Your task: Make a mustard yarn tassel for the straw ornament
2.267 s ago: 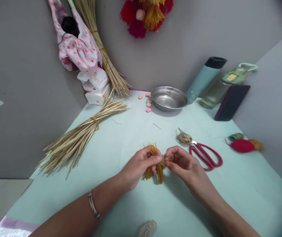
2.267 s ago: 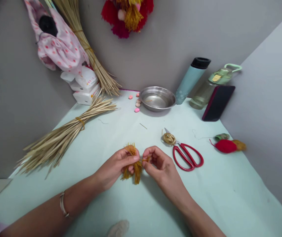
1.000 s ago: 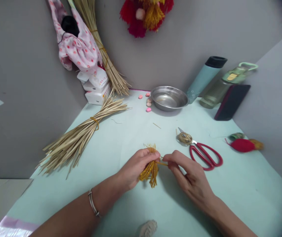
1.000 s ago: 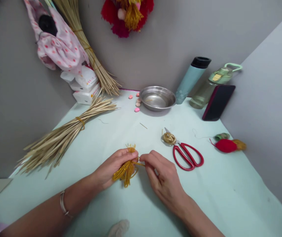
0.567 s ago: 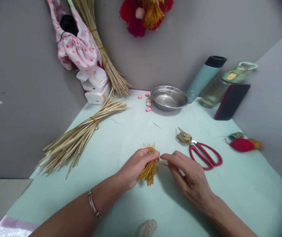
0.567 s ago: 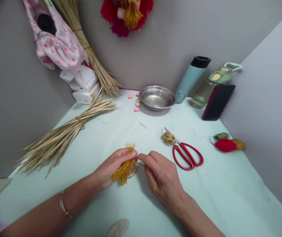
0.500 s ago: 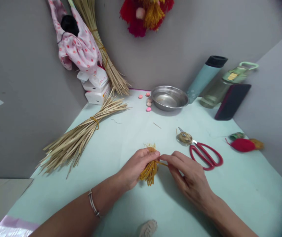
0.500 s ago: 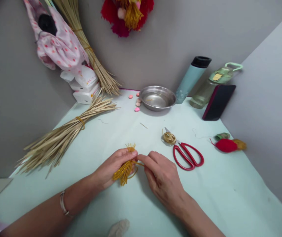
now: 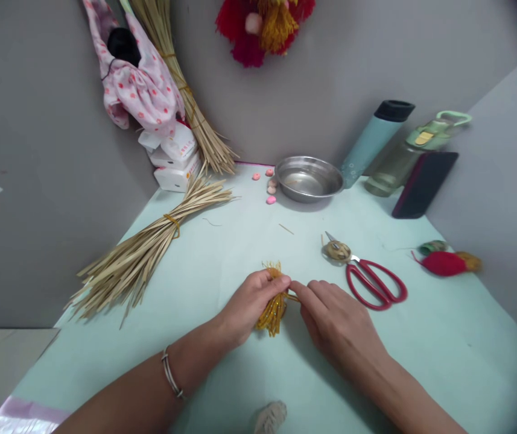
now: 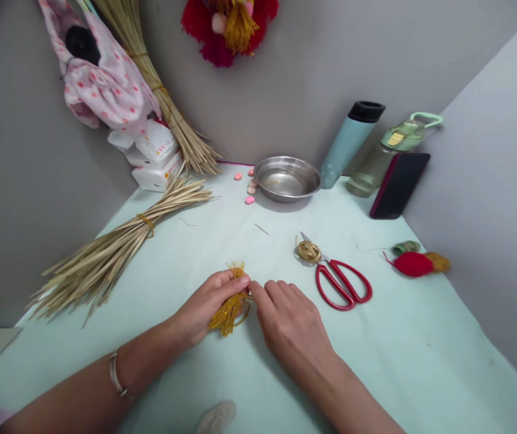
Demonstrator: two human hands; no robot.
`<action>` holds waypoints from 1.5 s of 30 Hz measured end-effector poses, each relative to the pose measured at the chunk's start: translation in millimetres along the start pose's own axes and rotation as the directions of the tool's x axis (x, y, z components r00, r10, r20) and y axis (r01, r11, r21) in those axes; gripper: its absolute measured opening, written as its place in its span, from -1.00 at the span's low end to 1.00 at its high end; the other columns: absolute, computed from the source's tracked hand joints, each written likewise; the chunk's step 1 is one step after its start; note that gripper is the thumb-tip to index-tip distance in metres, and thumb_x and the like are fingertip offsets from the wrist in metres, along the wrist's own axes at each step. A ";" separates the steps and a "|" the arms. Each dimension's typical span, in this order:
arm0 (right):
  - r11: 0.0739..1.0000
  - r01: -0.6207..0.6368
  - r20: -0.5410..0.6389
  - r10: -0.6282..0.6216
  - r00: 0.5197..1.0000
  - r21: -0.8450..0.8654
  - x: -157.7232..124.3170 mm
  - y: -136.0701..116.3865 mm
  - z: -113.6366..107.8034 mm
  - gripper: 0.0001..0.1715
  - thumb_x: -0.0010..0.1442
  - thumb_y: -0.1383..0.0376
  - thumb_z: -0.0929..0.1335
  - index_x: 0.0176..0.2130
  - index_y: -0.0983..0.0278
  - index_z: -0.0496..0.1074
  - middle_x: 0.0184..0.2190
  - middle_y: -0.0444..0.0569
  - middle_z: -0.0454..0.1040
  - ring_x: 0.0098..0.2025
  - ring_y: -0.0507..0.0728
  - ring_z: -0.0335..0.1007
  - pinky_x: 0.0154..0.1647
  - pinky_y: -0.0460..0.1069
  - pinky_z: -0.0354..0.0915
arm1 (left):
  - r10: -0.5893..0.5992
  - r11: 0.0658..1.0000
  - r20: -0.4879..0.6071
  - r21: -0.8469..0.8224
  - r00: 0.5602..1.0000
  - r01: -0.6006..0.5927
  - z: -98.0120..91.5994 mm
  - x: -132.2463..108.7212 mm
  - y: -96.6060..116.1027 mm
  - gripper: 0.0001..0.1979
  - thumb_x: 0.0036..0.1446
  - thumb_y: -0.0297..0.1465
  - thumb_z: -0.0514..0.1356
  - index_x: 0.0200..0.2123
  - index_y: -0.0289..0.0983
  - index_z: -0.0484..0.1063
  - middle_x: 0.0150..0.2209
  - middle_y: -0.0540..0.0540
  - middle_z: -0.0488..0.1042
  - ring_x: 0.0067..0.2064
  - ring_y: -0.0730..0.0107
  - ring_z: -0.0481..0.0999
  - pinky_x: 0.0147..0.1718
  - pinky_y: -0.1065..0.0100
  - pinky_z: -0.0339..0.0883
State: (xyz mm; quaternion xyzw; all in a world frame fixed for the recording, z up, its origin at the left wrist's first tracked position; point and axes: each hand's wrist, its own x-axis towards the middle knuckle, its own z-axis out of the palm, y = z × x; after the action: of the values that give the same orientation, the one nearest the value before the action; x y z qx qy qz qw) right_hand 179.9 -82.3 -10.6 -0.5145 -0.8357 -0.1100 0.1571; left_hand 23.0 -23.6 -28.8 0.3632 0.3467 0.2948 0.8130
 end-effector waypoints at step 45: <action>-0.024 -0.556 0.507 0.444 0.739 0.831 9.0 14.6 -7.8 -0.80 0.07 0.19 0.46 -0.35 0.24 0.43 -0.41 -0.12 0.46 -0.34 0.05 0.36 -0.30 -0.07 0.28 | 0.006 0.987 0.091 0.157 0.996 -0.020 1.9 -3.6 2.6 -0.74 0.05 -0.20 0.26 -0.33 -0.27 0.37 -0.47 0.05 0.26 -0.45 0.56 0.21 -0.44 0.47 0.07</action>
State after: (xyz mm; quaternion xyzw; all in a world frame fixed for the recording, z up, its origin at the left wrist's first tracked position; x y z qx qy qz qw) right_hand 190.3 -71.0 0.3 -0.5661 -0.4735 0.5201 0.4300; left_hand 21.8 -25.5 -24.5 0.4417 0.3294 0.2549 0.7946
